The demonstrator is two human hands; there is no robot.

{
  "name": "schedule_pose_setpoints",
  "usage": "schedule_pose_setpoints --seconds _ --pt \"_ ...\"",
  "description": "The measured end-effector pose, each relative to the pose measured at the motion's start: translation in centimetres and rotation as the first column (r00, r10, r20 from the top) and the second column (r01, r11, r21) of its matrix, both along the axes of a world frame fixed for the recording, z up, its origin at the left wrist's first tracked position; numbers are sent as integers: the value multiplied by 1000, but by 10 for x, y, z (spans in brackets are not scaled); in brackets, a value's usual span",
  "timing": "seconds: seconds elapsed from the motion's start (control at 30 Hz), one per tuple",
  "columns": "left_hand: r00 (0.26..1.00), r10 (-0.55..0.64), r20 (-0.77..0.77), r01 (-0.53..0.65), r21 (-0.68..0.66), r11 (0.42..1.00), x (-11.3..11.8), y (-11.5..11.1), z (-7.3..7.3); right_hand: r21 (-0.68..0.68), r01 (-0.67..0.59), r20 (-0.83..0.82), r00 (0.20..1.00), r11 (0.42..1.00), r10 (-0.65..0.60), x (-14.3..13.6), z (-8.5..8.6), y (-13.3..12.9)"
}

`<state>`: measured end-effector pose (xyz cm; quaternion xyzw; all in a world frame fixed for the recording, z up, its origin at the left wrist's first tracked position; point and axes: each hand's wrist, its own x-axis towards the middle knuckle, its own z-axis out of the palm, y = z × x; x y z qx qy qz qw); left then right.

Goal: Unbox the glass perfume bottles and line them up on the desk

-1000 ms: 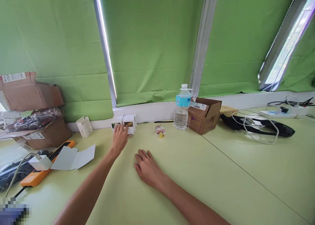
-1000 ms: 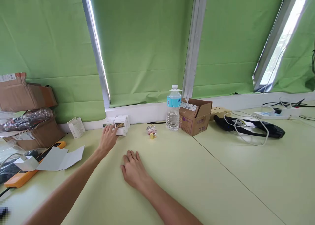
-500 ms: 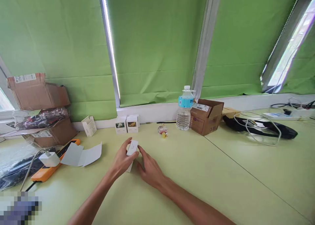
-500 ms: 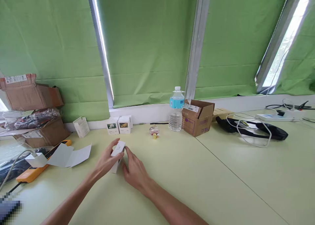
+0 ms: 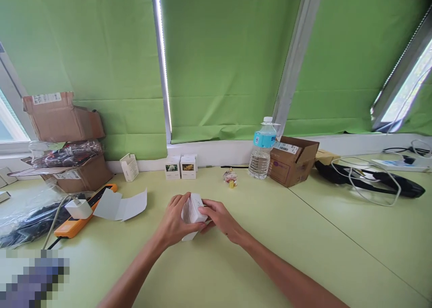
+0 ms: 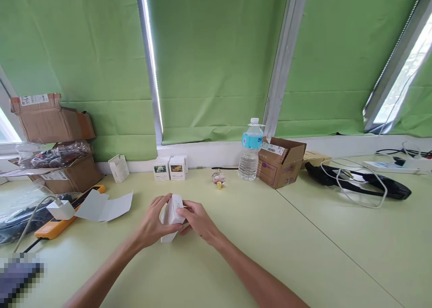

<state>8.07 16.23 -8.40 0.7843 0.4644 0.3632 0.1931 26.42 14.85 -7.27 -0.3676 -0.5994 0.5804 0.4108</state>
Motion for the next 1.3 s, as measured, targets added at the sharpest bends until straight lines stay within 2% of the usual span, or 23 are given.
schedule_pose_setpoints --seconds 0.2,0.3,0.43,0.53,0.7,0.87,0.97,1.07,1.17,1.23,1.3 --pt "1000 21 5 -20 -59 998 9 -14 0 2 7 150 989 1000 -8 2 12 -4" --pt "998 30 -50 -30 -3 1000 8 -23 0 14 -51 225 973 999 46 8 21 -7" --pt "993 3 -120 13 126 992 7 -36 0 -40 -168 298 939 985 173 16 32 -11" --pt "994 16 -111 2 164 986 9 -41 2 -71 -146 305 939 987 161 13 35 -13" --pt "995 33 -92 -21 133 991 2 -39 8 -58 -72 404 910 996 89 -7 41 -6" --pt "999 33 -23 -32 49 998 -12 -32 11 -112 -158 426 884 981 191 -20 56 7" --pt "999 30 18 -30 3 1000 -17 -28 11 -140 -182 399 889 973 224 -19 58 13" --pt "995 48 85 -42 -68 997 -22 -25 9 -135 -122 335 928 983 161 -13 52 21" --pt "983 71 167 -51 -121 991 -25 -21 5 -102 -23 330 942 995 55 -6 37 33" --pt "976 81 201 -56 -129 990 -26 -19 1 6 78 410 909 997 -73 -3 25 41" --pt "971 91 221 -64 -129 990 -25 -18 -4 209 132 494 841 969 -221 -1 16 45"
